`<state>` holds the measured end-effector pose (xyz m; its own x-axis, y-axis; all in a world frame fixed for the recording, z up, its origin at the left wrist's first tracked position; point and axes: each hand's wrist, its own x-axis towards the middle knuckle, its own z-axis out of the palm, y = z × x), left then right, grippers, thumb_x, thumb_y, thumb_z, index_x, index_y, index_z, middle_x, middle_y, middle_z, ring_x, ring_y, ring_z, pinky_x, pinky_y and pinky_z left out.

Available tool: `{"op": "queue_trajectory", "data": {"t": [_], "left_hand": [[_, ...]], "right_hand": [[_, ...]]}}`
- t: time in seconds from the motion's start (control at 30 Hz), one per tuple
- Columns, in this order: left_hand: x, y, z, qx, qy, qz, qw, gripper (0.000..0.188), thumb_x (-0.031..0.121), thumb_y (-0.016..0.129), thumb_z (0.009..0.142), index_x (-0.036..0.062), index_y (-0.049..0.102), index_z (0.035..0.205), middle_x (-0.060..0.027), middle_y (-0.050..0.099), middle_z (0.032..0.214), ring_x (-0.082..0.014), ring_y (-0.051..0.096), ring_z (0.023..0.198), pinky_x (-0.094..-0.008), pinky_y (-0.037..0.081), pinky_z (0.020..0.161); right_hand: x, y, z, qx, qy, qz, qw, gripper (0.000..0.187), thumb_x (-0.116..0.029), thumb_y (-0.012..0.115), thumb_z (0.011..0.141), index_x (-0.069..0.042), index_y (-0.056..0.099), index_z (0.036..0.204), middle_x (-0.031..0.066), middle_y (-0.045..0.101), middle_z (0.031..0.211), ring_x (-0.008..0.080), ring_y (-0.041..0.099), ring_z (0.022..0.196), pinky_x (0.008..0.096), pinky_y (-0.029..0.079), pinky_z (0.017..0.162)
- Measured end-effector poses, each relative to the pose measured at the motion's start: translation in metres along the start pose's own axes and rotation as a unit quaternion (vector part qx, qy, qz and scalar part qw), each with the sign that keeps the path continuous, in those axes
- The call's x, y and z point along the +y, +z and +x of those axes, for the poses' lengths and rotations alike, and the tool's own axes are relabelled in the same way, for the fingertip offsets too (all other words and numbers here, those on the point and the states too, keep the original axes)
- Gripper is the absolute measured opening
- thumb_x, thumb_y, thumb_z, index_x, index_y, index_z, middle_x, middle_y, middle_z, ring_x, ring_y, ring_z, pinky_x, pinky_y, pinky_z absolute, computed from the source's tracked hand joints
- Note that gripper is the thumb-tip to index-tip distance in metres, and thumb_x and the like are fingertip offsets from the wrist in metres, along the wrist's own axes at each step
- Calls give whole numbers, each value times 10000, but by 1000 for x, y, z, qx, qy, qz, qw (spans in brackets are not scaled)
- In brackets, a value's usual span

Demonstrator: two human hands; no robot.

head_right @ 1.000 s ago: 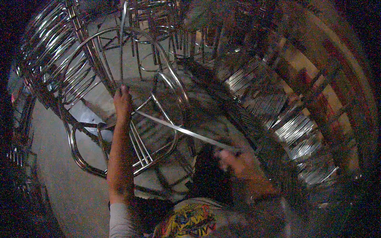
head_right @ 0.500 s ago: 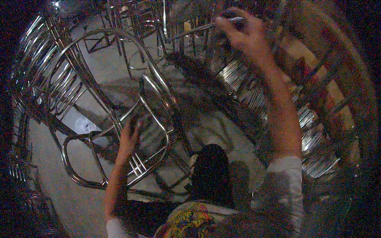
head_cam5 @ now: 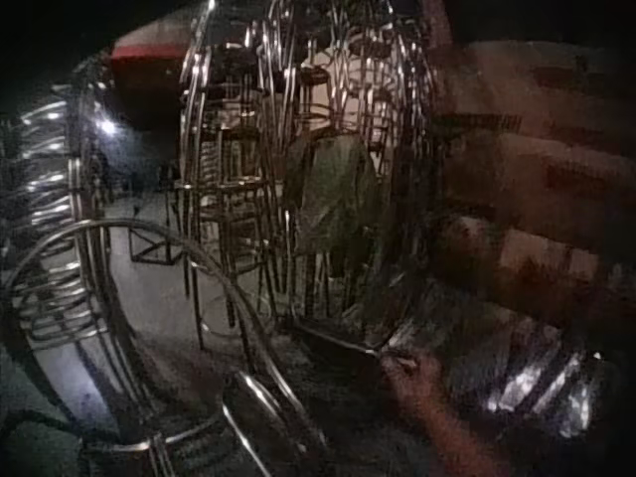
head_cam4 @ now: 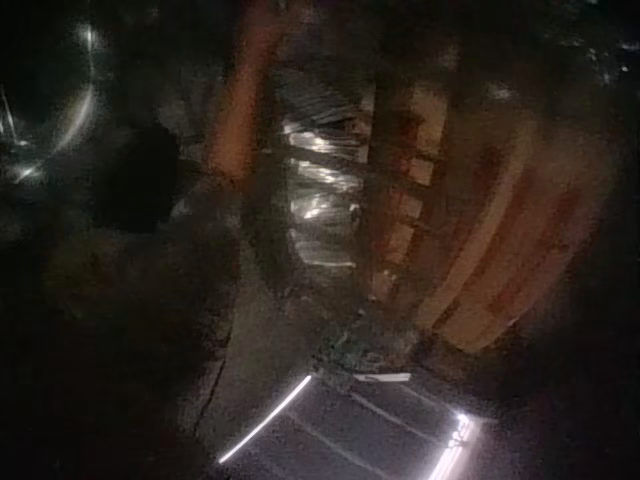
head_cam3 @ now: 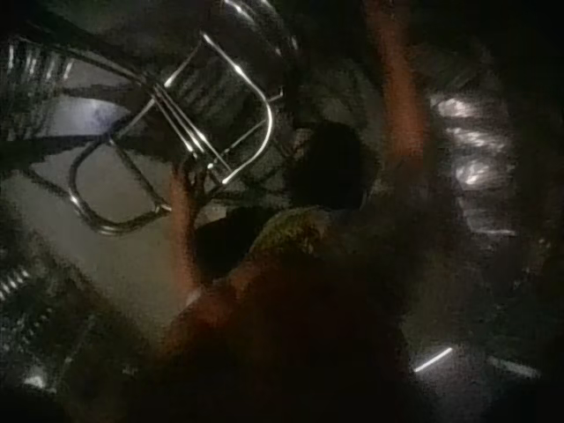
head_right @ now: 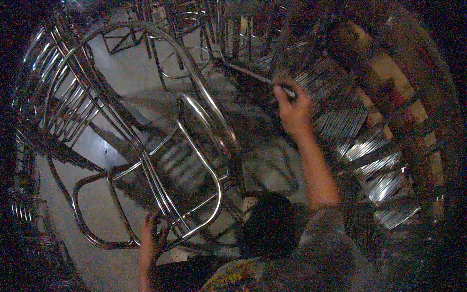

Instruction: The person assembles a metal chair by inserting multiple metal rods into the seat frame one by one. After completing the assembly, the person lifts the chair and stacks it on top of other finished chairs.

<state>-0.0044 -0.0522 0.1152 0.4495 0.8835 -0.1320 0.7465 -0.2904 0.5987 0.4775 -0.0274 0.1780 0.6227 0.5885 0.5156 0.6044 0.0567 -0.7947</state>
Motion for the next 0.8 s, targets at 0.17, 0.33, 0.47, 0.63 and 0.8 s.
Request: {"op": "queue_trajectory", "data": {"t": [0.17,0.33,0.47,0.63,0.8], "left_hand": [[8,-6,-6,-28,39,-8,999,419,157,632,876,22,502,1251,-223,537,1130,-390,556,1017,-423,470,862],[14,-4,-9,-82,36,24,996,429,179,620,883,38,503,1270,-234,543,1150,-411,549,1042,-450,464,872],[8,7,-4,-55,65,38,996,447,194,632,872,48,505,1276,-266,520,1181,-443,534,1060,-467,456,891],[-8,9,4,68,64,14,996,461,189,643,858,28,483,1259,-266,493,1197,-455,498,1092,-478,449,925],[-11,10,9,16,-31,5,999,554,338,609,896,-3,433,1297,-303,455,1262,-481,472,1145,-483,429,950]], "right_hand": [[-41,-30,-106,33,-63,10,997,139,-61,631,871,-2,630,996,78,656,853,146,632,743,281,508,681],[-64,-51,-127,21,-21,-8,1000,143,-42,646,852,-12,631,991,108,661,868,186,650,728,302,521,697],[-68,-61,-121,35,-147,-87,985,162,14,528,909,18,585,1060,131,609,900,184,619,766,304,557,658],[-96,-82,-159,-3,-194,38,980,165,66,474,901,16,533,1047,174,595,894,218,619,817,329,562,617],[-115,-87,-200,-125,-206,142,960,155,32,501,886,19,544,1035,180,619,832,218,599,757,325,553,601]]}}
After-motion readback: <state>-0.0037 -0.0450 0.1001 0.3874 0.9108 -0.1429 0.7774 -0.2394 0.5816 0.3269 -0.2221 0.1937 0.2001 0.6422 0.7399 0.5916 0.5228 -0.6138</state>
